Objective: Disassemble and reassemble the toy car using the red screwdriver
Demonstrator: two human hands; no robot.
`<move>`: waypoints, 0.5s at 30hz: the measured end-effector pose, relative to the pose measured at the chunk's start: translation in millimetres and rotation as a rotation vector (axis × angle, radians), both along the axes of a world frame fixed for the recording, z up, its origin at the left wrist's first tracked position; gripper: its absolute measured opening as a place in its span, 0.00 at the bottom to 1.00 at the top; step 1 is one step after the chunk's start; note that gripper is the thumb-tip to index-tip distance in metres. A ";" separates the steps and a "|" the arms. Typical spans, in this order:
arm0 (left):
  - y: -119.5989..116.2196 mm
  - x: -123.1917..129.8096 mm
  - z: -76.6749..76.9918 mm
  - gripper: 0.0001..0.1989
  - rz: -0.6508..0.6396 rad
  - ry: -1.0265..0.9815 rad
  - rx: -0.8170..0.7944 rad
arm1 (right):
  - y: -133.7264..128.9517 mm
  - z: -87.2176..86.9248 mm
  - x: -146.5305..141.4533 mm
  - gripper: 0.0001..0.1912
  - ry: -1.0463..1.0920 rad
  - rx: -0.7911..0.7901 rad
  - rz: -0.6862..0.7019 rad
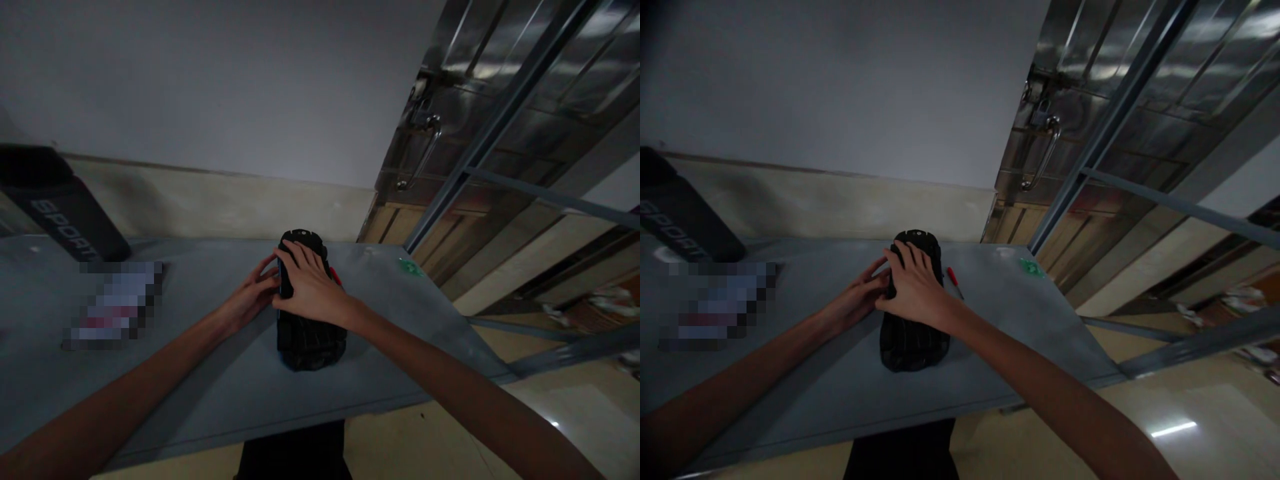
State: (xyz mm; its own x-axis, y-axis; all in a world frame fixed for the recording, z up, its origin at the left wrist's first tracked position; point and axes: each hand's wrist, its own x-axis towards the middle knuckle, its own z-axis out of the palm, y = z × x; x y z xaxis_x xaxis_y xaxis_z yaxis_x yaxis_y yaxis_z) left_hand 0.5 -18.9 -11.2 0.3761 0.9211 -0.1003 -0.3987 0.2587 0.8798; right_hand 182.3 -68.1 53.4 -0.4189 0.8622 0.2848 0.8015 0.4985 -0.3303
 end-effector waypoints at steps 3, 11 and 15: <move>-2.8 1.0 4.9 0.41 0.008 -0.004 -0.007 | -10.2 15.4 -0.1 0.46 0.033 0.068 -0.091; -8.7 1.5 14.2 0.42 -0.019 0.084 0.008 | -35.4 76.1 68.8 0.21 0.111 -0.062 -0.361; -8.2 1.6 14.7 0.44 -0.018 0.142 0.011 | -45.2 64.7 124.2 0.16 0.239 -0.090 -0.369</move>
